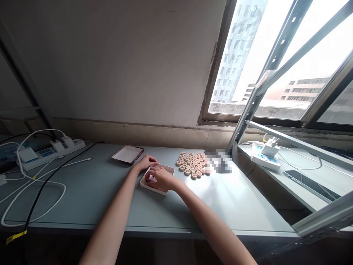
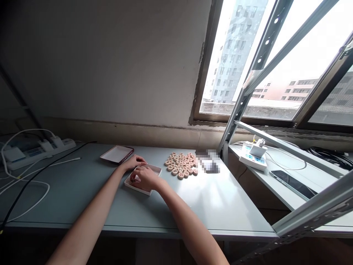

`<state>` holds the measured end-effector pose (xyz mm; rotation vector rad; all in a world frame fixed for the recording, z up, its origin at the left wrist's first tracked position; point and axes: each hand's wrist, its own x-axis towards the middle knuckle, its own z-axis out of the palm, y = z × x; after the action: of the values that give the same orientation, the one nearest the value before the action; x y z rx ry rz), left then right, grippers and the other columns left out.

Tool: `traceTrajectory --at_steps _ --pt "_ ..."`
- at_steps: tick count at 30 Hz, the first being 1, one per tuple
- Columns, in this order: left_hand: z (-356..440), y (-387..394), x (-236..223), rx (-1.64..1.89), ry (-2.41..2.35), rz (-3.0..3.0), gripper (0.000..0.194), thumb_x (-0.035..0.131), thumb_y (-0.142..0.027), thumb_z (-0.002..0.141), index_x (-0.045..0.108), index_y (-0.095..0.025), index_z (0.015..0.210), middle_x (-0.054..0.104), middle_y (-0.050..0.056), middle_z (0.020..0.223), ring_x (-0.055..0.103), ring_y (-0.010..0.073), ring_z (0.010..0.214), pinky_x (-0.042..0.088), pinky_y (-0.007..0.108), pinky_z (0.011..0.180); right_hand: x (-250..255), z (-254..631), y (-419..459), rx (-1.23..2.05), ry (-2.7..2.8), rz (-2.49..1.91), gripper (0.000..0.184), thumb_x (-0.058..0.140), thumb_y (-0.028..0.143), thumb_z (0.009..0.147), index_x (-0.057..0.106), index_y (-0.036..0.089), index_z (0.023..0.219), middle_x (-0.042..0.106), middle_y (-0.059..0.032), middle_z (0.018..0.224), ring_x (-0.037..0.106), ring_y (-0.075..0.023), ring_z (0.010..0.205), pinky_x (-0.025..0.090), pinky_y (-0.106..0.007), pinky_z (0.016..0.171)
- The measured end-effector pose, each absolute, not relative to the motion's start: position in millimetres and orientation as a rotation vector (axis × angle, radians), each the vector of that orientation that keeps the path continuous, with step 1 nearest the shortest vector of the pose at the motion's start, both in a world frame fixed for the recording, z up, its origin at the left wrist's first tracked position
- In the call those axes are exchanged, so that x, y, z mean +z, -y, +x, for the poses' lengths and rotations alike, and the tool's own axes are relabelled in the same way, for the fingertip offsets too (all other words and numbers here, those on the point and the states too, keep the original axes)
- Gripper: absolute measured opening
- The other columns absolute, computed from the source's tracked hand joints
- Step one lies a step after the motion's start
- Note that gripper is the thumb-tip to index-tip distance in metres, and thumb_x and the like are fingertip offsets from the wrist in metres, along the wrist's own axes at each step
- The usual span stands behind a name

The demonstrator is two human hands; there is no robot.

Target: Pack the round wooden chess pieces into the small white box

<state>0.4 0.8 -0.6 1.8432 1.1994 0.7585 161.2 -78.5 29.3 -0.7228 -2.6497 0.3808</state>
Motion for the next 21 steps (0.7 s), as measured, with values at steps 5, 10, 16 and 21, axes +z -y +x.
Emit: traceTrajectory --at_steps 5,10,16,21 --pt "0.0 3.0 4.1 0.738 -1.135 1.877 0.029 0.064 -0.038 0.063 0.070 -0.012 0.073 0.068 0.006 0.070 0.059 0.0191 0.070 0.043 0.028 0.067 50.5 202.5 55.5 0.394 2.474 -0.940 0.022 0.064 0.033 0.076 0.061 0.019 0.093 0.059 -0.0034 0.093 0.052 -0.0165 0.088 0.040 -0.028 0.076" --pt "0.9 10.8 11.7 0.678 -1.127 1.876 0.034 0.068 -0.043 0.063 0.071 -0.012 0.077 0.069 0.007 0.076 0.059 0.0199 0.074 0.041 0.028 0.069 59.3 245.1 41.4 0.491 2.378 -1.159 0.020 0.057 0.035 0.081 0.058 0.020 0.095 0.056 -0.0031 0.094 0.051 -0.0156 0.087 0.042 -0.027 0.073" --pt "0.2 12.0 12.8 0.637 -1.126 1.849 0.035 0.070 -0.045 0.061 0.071 -0.014 0.076 0.069 0.007 0.077 0.059 0.0211 0.076 0.041 0.029 0.069 48.8 260.5 36.1 0.371 2.507 -1.324 0.014 0.063 0.026 0.075 0.063 0.021 0.088 0.057 -0.0049 0.089 0.051 -0.0204 0.091 0.041 -0.030 0.076" --pt "1.0 12.3 13.6 0.649 -1.157 1.855 0.035 0.069 -0.044 0.061 0.071 -0.013 0.077 0.069 0.008 0.078 0.059 0.0212 0.076 0.041 0.028 0.069 60.6 261.6 38.3 0.456 2.494 -1.211 0.025 0.061 0.022 0.076 0.062 0.023 0.101 0.056 -0.0040 0.100 0.050 -0.0185 0.097 0.042 -0.028 0.081"
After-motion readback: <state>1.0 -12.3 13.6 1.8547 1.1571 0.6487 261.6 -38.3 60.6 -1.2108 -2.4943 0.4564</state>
